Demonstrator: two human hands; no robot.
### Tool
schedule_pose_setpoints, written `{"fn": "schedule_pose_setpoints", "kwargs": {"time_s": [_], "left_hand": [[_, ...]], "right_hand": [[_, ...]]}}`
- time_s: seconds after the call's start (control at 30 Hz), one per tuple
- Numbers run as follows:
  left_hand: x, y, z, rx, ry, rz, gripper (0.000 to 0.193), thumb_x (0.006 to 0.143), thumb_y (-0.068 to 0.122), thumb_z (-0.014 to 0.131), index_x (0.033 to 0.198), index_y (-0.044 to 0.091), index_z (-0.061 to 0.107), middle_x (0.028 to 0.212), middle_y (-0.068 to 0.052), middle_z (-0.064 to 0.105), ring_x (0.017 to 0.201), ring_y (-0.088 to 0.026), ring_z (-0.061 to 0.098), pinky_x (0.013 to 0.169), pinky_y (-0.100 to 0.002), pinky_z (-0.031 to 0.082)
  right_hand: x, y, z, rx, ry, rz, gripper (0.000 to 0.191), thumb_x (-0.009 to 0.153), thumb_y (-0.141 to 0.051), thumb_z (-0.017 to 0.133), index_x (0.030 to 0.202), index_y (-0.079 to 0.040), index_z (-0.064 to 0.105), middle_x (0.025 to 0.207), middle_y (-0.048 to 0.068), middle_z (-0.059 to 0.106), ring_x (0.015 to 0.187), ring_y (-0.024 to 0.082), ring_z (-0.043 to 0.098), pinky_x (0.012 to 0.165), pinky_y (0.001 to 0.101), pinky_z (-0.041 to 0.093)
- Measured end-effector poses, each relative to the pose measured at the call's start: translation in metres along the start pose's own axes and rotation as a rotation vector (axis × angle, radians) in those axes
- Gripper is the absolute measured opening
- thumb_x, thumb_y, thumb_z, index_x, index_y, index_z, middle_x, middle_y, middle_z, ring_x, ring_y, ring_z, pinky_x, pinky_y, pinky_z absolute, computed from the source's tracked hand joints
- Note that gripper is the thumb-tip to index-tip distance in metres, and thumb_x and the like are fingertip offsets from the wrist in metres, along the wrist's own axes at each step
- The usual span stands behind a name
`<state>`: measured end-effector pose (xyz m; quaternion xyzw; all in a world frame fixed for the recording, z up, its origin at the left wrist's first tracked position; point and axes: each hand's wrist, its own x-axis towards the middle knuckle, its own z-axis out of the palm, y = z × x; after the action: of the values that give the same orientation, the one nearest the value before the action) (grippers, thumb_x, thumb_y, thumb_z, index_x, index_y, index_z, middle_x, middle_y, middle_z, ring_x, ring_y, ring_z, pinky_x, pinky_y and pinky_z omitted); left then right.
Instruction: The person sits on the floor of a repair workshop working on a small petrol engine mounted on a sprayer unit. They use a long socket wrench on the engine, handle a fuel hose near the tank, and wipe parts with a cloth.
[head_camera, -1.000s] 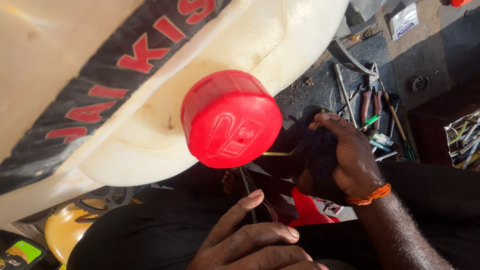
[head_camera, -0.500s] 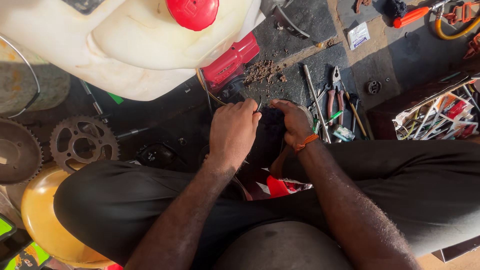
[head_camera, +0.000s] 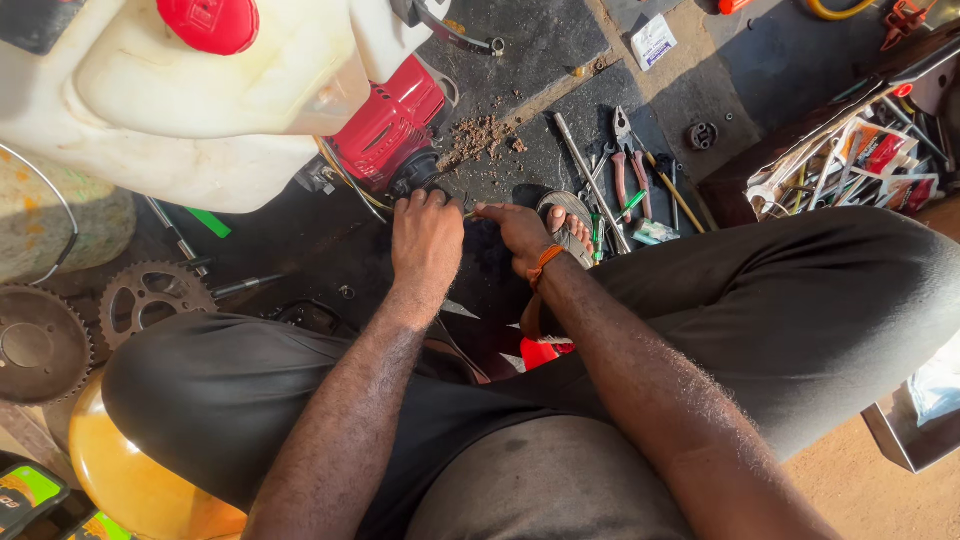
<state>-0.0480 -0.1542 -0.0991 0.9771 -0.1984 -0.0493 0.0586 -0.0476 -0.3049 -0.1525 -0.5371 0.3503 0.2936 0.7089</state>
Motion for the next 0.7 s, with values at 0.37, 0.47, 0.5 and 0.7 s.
{"fn": "schedule_pose_setpoints", "kwargs": {"time_s": [0.37, 0.47, 0.5, 0.7], "left_hand": [[0.004, 0.007, 0.019, 0.068, -0.048, -0.014, 0.009, 0.085, 0.012, 0.069, 0.090, 0.010, 0.076, 0.100, -0.010, 0.066, 0.105, -0.029, 0.064, 0.087, -0.043, 0.050], [0.005, 0.004, 0.023, 0.064, -0.076, -0.028, 0.009, 0.087, 0.012, 0.068, 0.092, 0.010, 0.075, 0.100, -0.010, 0.066, 0.102, -0.028, 0.065, 0.086, -0.043, 0.051], [0.005, 0.004, 0.025, 0.049, -0.095, -0.035, 0.009, 0.087, 0.011, 0.068, 0.093, 0.010, 0.075, 0.100, -0.010, 0.066, 0.101, -0.028, 0.066, 0.086, -0.043, 0.051], [0.004, 0.001, 0.034, -0.016, -0.121, -0.063, 0.007, 0.089, 0.012, 0.068, 0.093, 0.010, 0.073, 0.096, -0.009, 0.069, 0.095, -0.027, 0.070, 0.084, -0.045, 0.052]], "right_hand": [[0.007, 0.010, -0.009, -0.021, -0.042, -0.069, 0.020, 0.090, -0.021, 0.075, 0.097, -0.003, 0.078, 0.100, 0.006, 0.079, 0.103, 0.014, 0.066, 0.100, 0.0285, 0.042], [0.007, 0.009, -0.009, -0.028, -0.045, -0.059, 0.020, 0.090, -0.022, 0.075, 0.096, -0.003, 0.079, 0.099, 0.006, 0.078, 0.102, 0.015, 0.065, 0.101, 0.0285, 0.042], [0.007, 0.009, -0.008, -0.032, -0.047, -0.057, 0.020, 0.091, -0.022, 0.076, 0.096, -0.003, 0.079, 0.099, 0.007, 0.078, 0.102, 0.016, 0.065, 0.101, 0.0285, 0.042], [0.011, 0.011, -0.006, -0.070, -0.037, -0.013, 0.020, 0.091, -0.024, 0.076, 0.095, -0.004, 0.078, 0.101, 0.005, 0.078, 0.108, 0.013, 0.063, 0.106, 0.0297, 0.034]]}}
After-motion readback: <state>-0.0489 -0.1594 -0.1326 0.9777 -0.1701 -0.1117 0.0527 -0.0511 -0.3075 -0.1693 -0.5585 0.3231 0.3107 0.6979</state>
